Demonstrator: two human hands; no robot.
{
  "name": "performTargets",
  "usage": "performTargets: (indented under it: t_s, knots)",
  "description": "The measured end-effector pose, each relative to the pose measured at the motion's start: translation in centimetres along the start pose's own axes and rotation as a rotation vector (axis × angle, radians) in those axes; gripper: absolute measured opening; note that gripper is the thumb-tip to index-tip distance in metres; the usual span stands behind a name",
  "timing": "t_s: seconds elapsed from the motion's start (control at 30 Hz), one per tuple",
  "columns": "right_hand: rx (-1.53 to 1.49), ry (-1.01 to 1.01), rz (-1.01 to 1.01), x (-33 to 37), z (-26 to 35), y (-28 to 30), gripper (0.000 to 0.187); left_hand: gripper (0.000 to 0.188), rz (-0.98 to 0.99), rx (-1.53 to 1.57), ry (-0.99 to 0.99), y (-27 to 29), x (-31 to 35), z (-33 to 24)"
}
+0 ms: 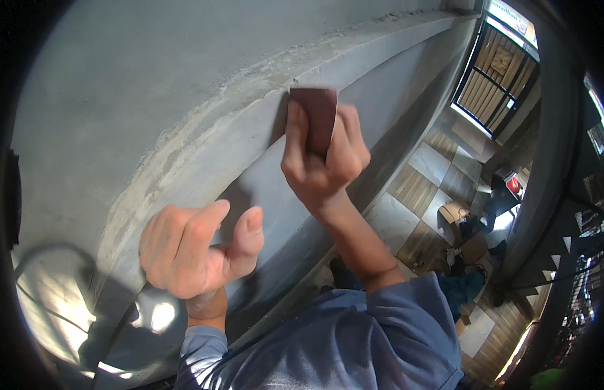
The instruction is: Sand the surface of a concrete or plastered wall beam using a piece of sandpaper.
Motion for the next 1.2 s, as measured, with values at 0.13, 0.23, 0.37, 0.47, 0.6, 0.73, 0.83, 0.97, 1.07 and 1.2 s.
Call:
performTargets:
  t_s: [0.13, 0.23, 0.37, 0.47, 0.6, 0.73, 0.83, 0.97, 1.07, 1.2]
  knots:
    - [0.028, -0.055, 0.043, -2.3, -1.4, -0.3, 0.008, 0.025, -0.007, -0.056, 0.008, -0.3, 0.0, -0.1]
    - [-0.062, -0.057, -0.013, -1.1, -1.5, -0.2, 0.008, 0.026, -0.040, -0.087, 0.010, -0.1, 0.0, -0.2]
    - [-0.027, -0.003, 0.034, -0.3, -0.8, 0.3, 0.011, 0.026, -0.064, -0.109, 0.018, -0.5, 0.2, 0.0]
    - [0.032, -0.095, 0.069, -1.4, -2.5, 0.0, 0.009, 0.025, -0.121, -0.084, 0.008, -0.3, 0.5, -0.1]
    - [-0.040, 0.082, 0.079, 0.4, 0.0, -0.1, 0.006, 0.025, -0.130, -0.094, 0.020, -0.3, 0.3, 0.3]
    - [-0.043, -0.092, -0.057, -3.0, -3.6, 0.3, 0.013, 0.025, -0.100, -0.065, 0.014, 0.1, -0.2, 0.0]
    - [-0.039, 0.052, 0.070, 0.6, 0.5, 0.3, 0.012, 0.025, -0.111, -0.094, 0.018, 0.0, -0.1, 0.1]
    - [0.072, -0.056, 0.044, -2.9, -5.2, 1.2, 0.010, 0.025, -0.111, -0.156, 0.012, -0.4, -0.1, -0.4]
    - [-0.022, 0.163, 0.081, -0.5, -1.3, 1.1, 0.011, 0.026, -0.190, -0.142, 0.023, -0.2, -0.4, -0.4]
    - [0.018, 0.202, 0.186, -2.2, -1.6, 0.7, 0.018, 0.030, -0.215, -0.161, 0.111, 0.5, 0.1, 0.1]
Point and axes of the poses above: each hand's wrist, its own x-axis away from the middle knuckle, its own y-axis out of the back of the hand, z = x × y, the point moved 10 cm from there along -x, towards the middle knuckle, and after that the axes turned 4 degrees about -x, right-handed, at the moved point
